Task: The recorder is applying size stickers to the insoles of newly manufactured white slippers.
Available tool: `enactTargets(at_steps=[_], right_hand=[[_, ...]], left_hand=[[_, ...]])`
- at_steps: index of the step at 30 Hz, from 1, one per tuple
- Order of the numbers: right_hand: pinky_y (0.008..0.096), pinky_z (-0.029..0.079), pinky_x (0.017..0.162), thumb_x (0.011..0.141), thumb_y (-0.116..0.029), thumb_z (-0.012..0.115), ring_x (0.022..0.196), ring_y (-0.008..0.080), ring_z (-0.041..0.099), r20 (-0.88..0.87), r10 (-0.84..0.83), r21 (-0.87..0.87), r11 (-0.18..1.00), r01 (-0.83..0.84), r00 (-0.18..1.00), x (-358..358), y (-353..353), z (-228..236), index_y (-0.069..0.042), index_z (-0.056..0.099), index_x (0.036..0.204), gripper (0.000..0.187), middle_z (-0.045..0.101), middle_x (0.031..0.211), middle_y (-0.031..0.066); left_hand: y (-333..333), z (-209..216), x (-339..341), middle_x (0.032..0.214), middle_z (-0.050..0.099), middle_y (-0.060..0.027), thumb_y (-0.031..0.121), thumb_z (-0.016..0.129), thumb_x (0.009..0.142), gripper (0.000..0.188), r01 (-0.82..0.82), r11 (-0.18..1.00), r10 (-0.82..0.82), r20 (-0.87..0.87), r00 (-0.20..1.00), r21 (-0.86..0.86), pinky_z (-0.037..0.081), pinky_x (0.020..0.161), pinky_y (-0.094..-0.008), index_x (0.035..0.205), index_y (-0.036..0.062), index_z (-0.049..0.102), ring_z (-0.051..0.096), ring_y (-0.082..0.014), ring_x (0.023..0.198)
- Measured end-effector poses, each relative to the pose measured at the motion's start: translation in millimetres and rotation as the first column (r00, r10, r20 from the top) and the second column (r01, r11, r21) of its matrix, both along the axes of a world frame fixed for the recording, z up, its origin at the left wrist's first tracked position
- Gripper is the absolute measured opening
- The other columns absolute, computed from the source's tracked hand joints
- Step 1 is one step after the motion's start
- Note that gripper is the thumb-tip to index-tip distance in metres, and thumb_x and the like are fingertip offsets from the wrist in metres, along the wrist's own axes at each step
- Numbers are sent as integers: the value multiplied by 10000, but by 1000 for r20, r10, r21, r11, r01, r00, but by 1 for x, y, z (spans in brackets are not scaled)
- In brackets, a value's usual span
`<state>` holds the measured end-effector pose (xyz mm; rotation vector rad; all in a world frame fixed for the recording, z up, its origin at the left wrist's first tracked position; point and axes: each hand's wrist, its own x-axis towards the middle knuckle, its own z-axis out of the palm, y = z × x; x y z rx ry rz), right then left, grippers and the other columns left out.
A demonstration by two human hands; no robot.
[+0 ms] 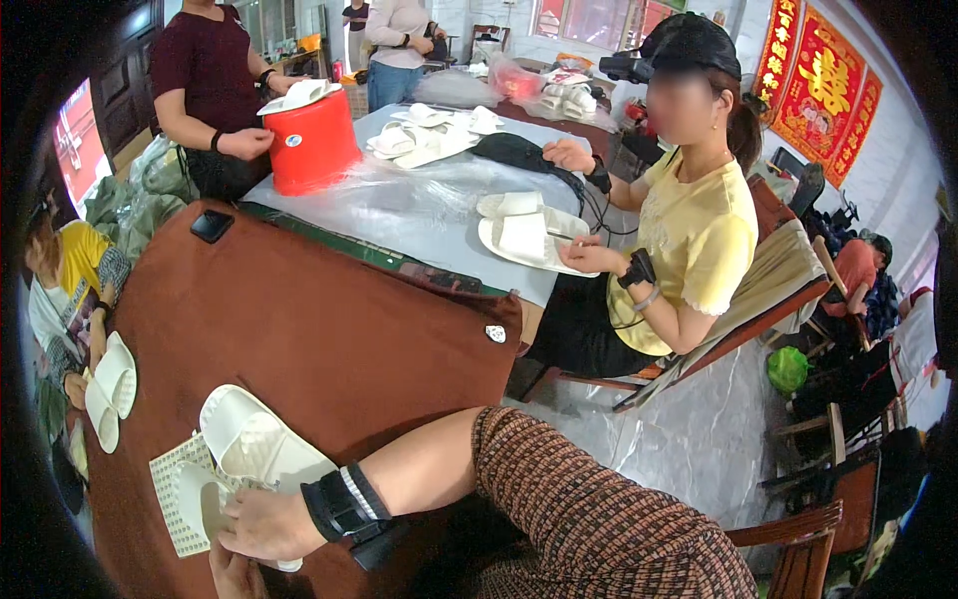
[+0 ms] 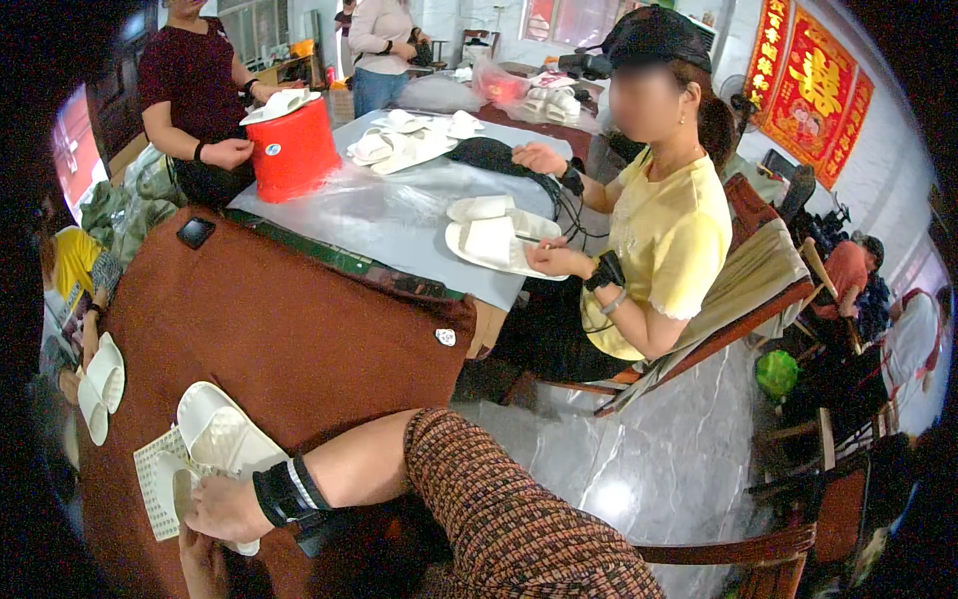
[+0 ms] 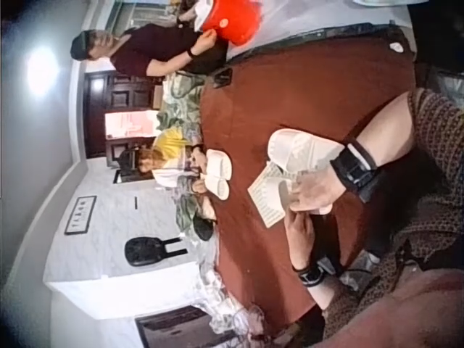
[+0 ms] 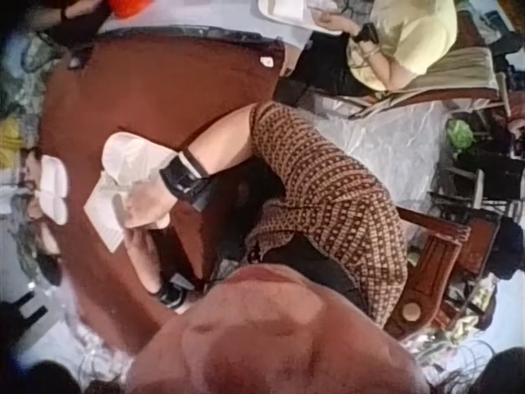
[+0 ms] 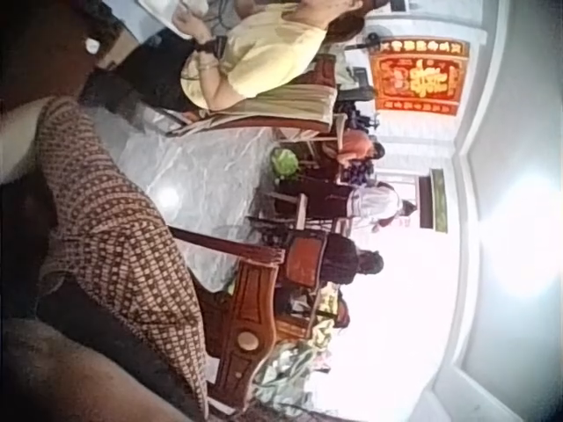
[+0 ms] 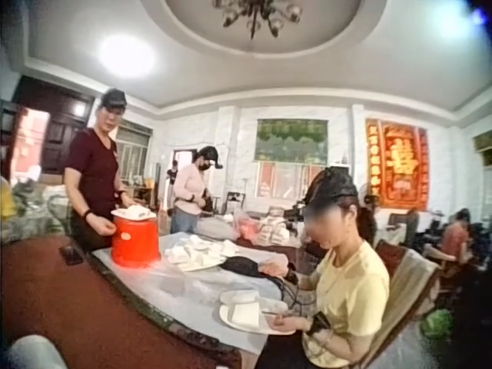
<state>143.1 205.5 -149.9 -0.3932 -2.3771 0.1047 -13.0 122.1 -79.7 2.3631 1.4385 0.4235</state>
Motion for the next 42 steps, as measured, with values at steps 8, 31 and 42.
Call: enactTargets(at_steps=[8,31,42], right_hand=[[400,469,786,822,-181,581,873,286,631,74,0,-56,998,4,997,0,-2,-2,-3,607,907,198,650,791,102],[371,413,844,863,-106,518,903,248,585,283,129,-89,990,-108,950,23,-3,32,28,547,1167,334,608,870,88],[363,410,889,851,-19,528,972,252,584,396,128,-41,992,-122,909,25,-7,33,-6,521,1270,420,615,956,103]], left_hand=[[-2,-6,-11,1347,548,-255,-38,445,912,336,-44,999,43,-40,998,-16,456,1012,-386,1201,-73,615,561,-371,1216],[-33,42,0,912,675,-125,-56,494,840,224,-443,883,275,592,757,155,497,727,-282,985,-67,664,628,-169,786],[-108,145,10,1087,619,-227,468,539,963,679,-411,549,-165,576,801,728,458,755,-347,1377,-65,461,559,-224,872]])
